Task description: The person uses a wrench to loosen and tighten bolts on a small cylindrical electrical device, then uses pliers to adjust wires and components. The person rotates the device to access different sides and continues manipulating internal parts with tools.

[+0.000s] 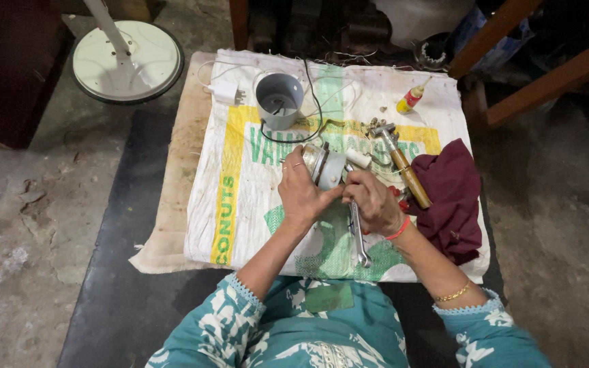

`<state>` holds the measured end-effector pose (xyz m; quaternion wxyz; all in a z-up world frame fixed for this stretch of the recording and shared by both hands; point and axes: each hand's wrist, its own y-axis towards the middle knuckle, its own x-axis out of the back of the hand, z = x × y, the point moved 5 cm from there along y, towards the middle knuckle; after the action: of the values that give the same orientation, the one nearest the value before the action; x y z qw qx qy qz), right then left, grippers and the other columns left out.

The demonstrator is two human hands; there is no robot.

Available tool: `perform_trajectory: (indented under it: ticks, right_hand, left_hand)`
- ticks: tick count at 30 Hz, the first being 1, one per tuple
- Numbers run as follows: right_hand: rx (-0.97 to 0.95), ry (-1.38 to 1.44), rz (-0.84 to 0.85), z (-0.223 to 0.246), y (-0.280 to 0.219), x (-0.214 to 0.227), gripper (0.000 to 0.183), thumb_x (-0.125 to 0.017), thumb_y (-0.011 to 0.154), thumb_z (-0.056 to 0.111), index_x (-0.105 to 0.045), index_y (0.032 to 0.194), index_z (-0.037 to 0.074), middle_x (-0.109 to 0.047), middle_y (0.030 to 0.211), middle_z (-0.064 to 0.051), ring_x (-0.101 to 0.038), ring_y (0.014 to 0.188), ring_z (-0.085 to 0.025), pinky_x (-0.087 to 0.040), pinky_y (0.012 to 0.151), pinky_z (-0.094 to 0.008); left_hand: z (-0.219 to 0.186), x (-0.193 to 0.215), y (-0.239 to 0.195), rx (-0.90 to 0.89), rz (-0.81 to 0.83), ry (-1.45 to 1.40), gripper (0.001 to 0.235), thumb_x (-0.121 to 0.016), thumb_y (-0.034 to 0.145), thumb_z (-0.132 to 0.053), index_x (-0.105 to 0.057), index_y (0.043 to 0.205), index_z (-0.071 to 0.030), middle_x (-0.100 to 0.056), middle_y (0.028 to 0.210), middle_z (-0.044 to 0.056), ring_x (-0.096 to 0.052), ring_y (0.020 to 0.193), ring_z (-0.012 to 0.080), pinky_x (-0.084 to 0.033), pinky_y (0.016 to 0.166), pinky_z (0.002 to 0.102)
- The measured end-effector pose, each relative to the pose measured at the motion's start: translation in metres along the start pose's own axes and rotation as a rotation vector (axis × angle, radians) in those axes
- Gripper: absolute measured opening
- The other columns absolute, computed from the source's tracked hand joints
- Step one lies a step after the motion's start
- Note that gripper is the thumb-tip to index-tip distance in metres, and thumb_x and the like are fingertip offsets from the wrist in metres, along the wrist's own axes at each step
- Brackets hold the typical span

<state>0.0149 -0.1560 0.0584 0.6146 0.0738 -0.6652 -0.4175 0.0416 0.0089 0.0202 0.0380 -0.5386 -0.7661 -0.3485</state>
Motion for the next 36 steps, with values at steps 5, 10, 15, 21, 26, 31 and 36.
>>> perform_trajectory:
  ticks: [5, 10, 15, 21, 26, 31, 36]
  right_hand:
    - [0.011, 0.030, -0.035, -0.005, 0.003, -0.002, 0.029, -0.072, 0.082, -0.002, -0.051, 0.102, 0.002, -0.058, 0.102, -0.016, -0.066, 0.088, -0.032, -0.057, 0.073, -0.040]
    - [-0.096, 0.105, -0.103, -0.007, 0.009, 0.001, 0.027, -0.070, 0.086, -0.008, -0.050, 0.103, 0.000, -0.061, 0.096, -0.015, -0.066, 0.084, -0.029, -0.055, 0.069, -0.039]
    - [-0.098, 0.098, -0.173, 0.002, 0.013, -0.005, 0.028, -0.063, 0.080, -0.012, -0.048, 0.102, -0.002, -0.059, 0.093, -0.017, -0.064, 0.082, -0.033, -0.053, 0.069, -0.041]
    - [-0.286, 0.150, -0.256, -0.009, 0.024, -0.012, 0.015, -0.056, 0.091, -0.013, -0.051, 0.101, -0.004, -0.059, 0.089, -0.014, -0.065, 0.078, -0.028, -0.053, 0.067, -0.039]
    - [-0.499, 0.159, -0.251, -0.016, 0.030, 0.000, 0.009, -0.053, 0.105, 0.005, -0.055, 0.099, 0.000, -0.063, 0.083, -0.010, -0.066, 0.075, -0.026, -0.051, 0.067, -0.038]
    - [-0.780, 0.307, -0.199, -0.033, 0.032, 0.000, 0.030, -0.051, 0.112, 0.026, -0.058, 0.095, 0.002, -0.063, 0.075, -0.004, -0.056, 0.057, -0.015, -0.046, 0.057, -0.032]
    - [-0.920, 0.611, -0.226, -0.051, 0.034, -0.006, 0.029, -0.052, 0.110, 0.028, -0.056, 0.097, 0.003, -0.061, 0.077, -0.002, -0.051, 0.055, -0.007, -0.043, 0.049, -0.026]
  left_hand:
    - [0.001, -0.002, 0.002, 0.035, 0.076, 0.010, 0.114, -0.096, 0.054, -0.040, -0.038, 0.141, 0.004, -0.055, 0.127, 0.025, -0.057, 0.116, 0.0427, -0.051, 0.092, 0.049]
    - [-0.004, -0.002, 0.003, -0.016, 0.042, 0.001, 0.118, -0.096, 0.053, -0.046, -0.037, 0.142, 0.005, -0.055, 0.130, 0.025, -0.057, 0.118, 0.0434, -0.051, 0.093, 0.049]
    - [0.002, -0.003, -0.003, -0.029, -0.006, 0.020, 0.124, -0.093, 0.054, -0.061, -0.038, 0.142, 0.007, -0.056, 0.128, 0.026, -0.057, 0.117, 0.0444, -0.050, 0.094, 0.050]
    - [0.011, -0.006, -0.001, 0.037, 0.006, -0.007, 0.113, -0.090, 0.056, -0.045, -0.040, 0.144, 0.006, -0.057, 0.131, 0.025, -0.058, 0.120, 0.0426, -0.051, 0.098, 0.048]
    - [0.010, -0.008, 0.001, 0.014, -0.006, -0.013, 0.114, -0.092, 0.053, -0.042, -0.039, 0.143, 0.005, -0.056, 0.132, 0.026, -0.057, 0.121, 0.0436, -0.050, 0.097, 0.049]
    - [0.009, -0.009, 0.000, 0.029, 0.025, -0.024, 0.112, -0.091, 0.054, -0.040, -0.040, 0.143, 0.004, -0.057, 0.130, 0.024, -0.058, 0.119, 0.0426, -0.050, 0.098, 0.048]
    - [0.006, -0.005, 0.002, 0.030, 0.018, -0.014, 0.113, -0.091, 0.053, -0.040, -0.039, 0.144, 0.005, -0.056, 0.131, 0.024, -0.058, 0.118, 0.0425, -0.050, 0.096, 0.048]
